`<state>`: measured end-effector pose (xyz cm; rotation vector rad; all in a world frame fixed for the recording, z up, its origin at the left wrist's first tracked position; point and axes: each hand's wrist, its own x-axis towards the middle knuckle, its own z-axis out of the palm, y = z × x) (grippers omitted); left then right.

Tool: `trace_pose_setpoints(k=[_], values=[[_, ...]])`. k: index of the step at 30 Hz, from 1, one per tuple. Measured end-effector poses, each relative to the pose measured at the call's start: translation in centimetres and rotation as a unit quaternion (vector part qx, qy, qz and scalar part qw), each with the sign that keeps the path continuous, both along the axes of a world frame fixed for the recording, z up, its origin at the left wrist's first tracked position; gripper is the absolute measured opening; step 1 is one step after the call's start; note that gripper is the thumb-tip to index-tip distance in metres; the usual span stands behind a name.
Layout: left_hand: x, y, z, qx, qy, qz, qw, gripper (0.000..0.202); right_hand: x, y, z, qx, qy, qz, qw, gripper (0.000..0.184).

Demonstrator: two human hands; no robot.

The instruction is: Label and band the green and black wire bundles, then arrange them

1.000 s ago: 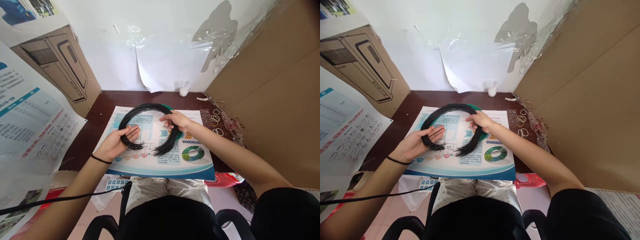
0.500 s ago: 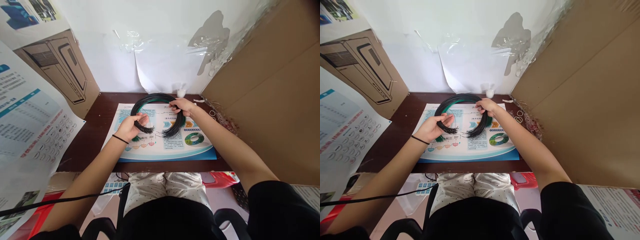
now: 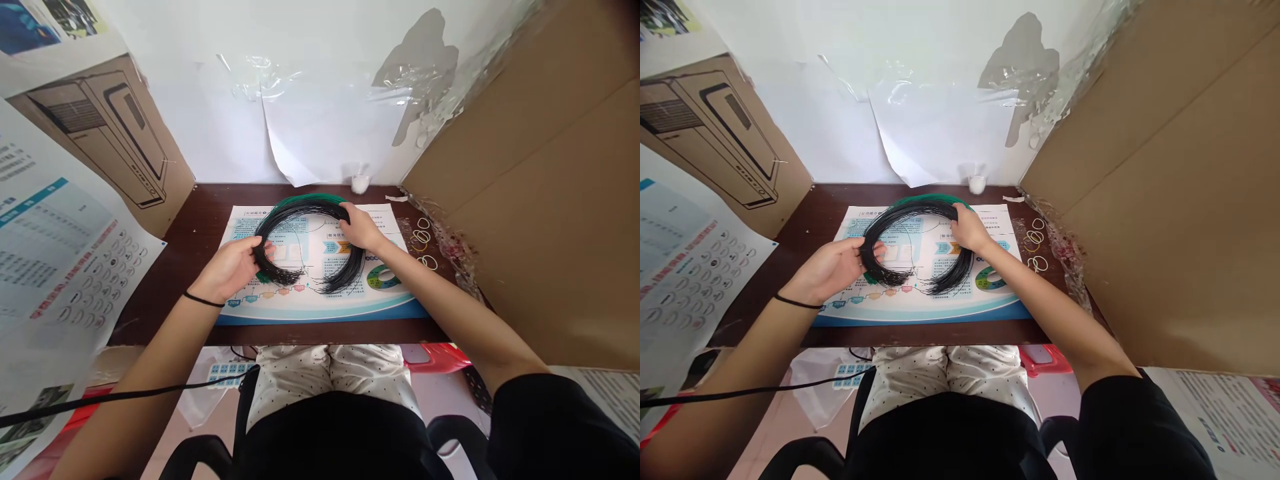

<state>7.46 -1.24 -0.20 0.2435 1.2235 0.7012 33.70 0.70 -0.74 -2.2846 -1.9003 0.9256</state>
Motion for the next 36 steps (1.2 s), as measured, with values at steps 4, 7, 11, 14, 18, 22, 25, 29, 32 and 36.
trace_pose_setpoints(k=[4, 7, 11, 14, 18, 22, 25, 29, 32, 36], values=[[-1.1, -0.2, 0.5, 0.027, -0.01, -0.004, 1.0, 0.018, 0.5, -0.7, 0.2, 0.0, -0.079, 0.06, 0.995, 0.05], [-1.8, -0.7, 0.6, 0.031, 0.016, 0.007, 0.999, 0.015, 0.8, -1.2, 0.5, -0.025, -0.097, 0.083, 0.991, 0.052], [-2.2, -0.9, 0.2, 0.018, 0.026, -0.018, 0.999, 0.019, 0.9, -1.2, 0.3, -0.026, -0.091, 0.086, 0.992, 0.054], [-2.1, -0.9, 0.0, 0.027, 0.04, -0.033, 0.998, 0.025, 0.8, -1.2, 0.0, -0.014, -0.09, 0.075, 0.993, 0.059], [-2.1, -0.8, -0.1, 0.04, 0.047, -0.088, 0.994, 0.037, 1.0, -1.4, 0.3, -0.008, -0.092, 0.074, 0.993, 0.06], [-3.4, 0.4, 0.0, 0.095, 0.124, -0.251, 0.955, 0.034, 1.4, -1.7, 0.5, -0.01, -0.077, 0.069, 0.995, 0.05], [-3.8, 2.9, -0.5, 0.171, 0.292, -0.39, 0.856, 0.022, 1.4, -1.9, 0.3, -0.006, -0.084, 0.065, 0.994, 0.048], [-1.4, 7.1, -2.7, 0.28, 0.488, -0.393, 0.727, 0.027, 1.0, -1.9, 0.1, -0.005, -0.111, 0.07, 0.991, 0.049], [1.2, 9.3, -5.2, 0.25, 0.492, -0.406, 0.728, 0.057, 0.8, -2.0, 0.0, -0.004, -0.117, 0.071, 0.991, 0.049], [2.5, 10.2, -7.0, 0.26, 0.498, -0.403, 0.722, 0.061, 0.9, -2.2, -0.3, 0.006, -0.121, 0.079, 0.99, 0.049]])
